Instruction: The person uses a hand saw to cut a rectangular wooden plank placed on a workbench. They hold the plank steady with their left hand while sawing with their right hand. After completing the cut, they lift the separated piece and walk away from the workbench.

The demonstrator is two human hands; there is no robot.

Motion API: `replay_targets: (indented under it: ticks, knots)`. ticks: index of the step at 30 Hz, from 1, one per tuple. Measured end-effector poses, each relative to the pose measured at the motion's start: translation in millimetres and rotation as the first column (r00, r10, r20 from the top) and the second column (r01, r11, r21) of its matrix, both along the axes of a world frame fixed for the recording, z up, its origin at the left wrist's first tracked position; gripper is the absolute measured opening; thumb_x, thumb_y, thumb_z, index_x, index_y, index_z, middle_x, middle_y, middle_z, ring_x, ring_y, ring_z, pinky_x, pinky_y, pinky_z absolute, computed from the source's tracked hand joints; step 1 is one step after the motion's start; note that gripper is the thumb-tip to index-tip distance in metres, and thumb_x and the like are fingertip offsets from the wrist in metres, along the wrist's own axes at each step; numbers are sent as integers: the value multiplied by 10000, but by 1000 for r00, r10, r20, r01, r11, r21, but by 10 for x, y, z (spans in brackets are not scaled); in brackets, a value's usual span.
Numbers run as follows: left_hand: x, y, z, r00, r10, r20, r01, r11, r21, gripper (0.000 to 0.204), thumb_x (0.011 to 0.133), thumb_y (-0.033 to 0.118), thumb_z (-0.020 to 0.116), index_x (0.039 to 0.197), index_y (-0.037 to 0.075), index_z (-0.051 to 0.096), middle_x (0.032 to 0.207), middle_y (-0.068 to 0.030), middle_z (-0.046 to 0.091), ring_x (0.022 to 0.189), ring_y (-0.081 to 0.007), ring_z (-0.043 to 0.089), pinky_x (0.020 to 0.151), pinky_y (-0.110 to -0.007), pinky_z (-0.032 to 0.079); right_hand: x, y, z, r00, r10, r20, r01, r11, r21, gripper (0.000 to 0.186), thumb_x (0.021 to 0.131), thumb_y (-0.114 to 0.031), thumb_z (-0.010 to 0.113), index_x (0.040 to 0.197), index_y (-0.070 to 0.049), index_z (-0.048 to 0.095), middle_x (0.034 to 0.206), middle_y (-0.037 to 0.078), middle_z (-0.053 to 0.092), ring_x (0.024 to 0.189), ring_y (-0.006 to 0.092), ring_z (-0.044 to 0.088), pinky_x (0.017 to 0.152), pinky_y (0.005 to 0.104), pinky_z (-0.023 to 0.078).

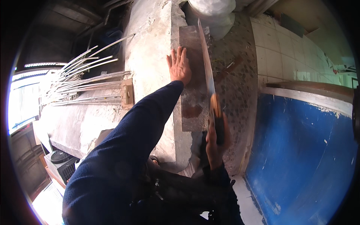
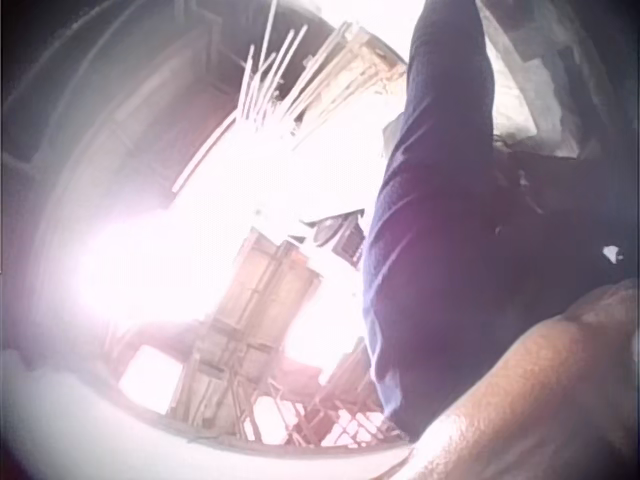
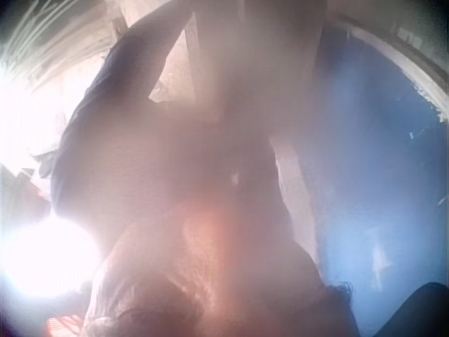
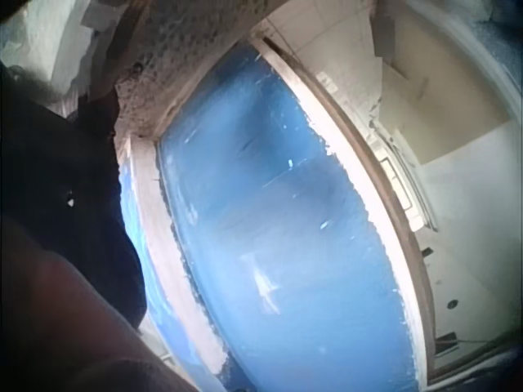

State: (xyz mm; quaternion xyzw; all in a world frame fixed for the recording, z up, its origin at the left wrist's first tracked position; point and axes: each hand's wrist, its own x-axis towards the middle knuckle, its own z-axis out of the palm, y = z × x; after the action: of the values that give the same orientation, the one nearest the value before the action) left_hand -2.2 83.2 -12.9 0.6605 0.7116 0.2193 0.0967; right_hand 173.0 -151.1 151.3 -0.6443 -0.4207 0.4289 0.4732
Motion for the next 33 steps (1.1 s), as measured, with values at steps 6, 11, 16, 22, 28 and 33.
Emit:
replay_targets:
  ticks: [6, 11, 16, 22, 28, 33]
  knots:
    - [24, 4, 84, 1000, 22, 8, -21, 997, -78, 538, 1063, 168, 392, 1599, 126, 356, 1707, -88, 268, 1602, -339, 131, 1296, -535, 54, -364, 1050, -58, 999, -31, -11, 31, 999, -38, 550, 968, -105, 655, 1476, 52, 514, 1197, 176, 713, 929, 169, 706, 846, 306, 560]
    - [-28, 13, 109, 999, 19, 26, -17, 996, -92, 536, 1059, 176, 409, 1591, 123, 374, 1701, -88, 283, 1596, -353, 145, 1286, -572, 45, -320, 932, -162, 999, -10, -51, 8, 999, -39, 535, 965, -109, 649, 1460, 54, 530, 1210, 196, 714, 963, 183, 715, 849, 315, 564]
    - [4, 24, 135, 999, 12, 33, -9, 994, -106, 544, 1054, 165, 398, 1596, 130, 368, 1705, -90, 273, 1602, -341, 127, 1291, -549, 43, -305, 1074, -72, 1000, -10, 20, 12, 998, -61, 523, 960, -99, 647, 1448, 57, 539, 1247, 220, 705, 1026, 216, 722, 887, 340, 565]
    - [-24, 21, 156, 999, 25, 45, -20, 992, -123, 555, 1050, 152, 400, 1603, 134, 352, 1708, -88, 265, 1605, -336, 117, 1296, -532, 44, -470, 1425, -58, 958, 26, 285, -83, 978, 190, 524, 961, -96, 663, 1447, 59, 539, 1255, 223, 700, 1050, 233, 719, 957, 347, 543]
    - [-7, 21, 161, 1000, 21, 22, -18, 992, -125, 552, 1053, 163, 412, 1602, 135, 353, 1708, -83, 264, 1605, -332, 123, 1296, -531, 51, -479, 1206, 202, 997, -26, 70, 27, 1000, -3, 507, 964, -78, 656, 1438, 62, 543, 1294, 258, 677, 1161, 281, 695, 973, 371, 540]
    - [-40, 16, 145, 999, 18, 39, -14, 992, -122, 550, 1050, 162, 419, 1597, 132, 363, 1707, -84, 268, 1602, -340, 133, 1293, -547, 49, -508, 1416, 81, 967, 60, 248, -86, 992, 96, 520, 962, -76, 655, 1448, 61, 533, 1324, 261, 664, 1187, 297, 690, 986, 380, 539]
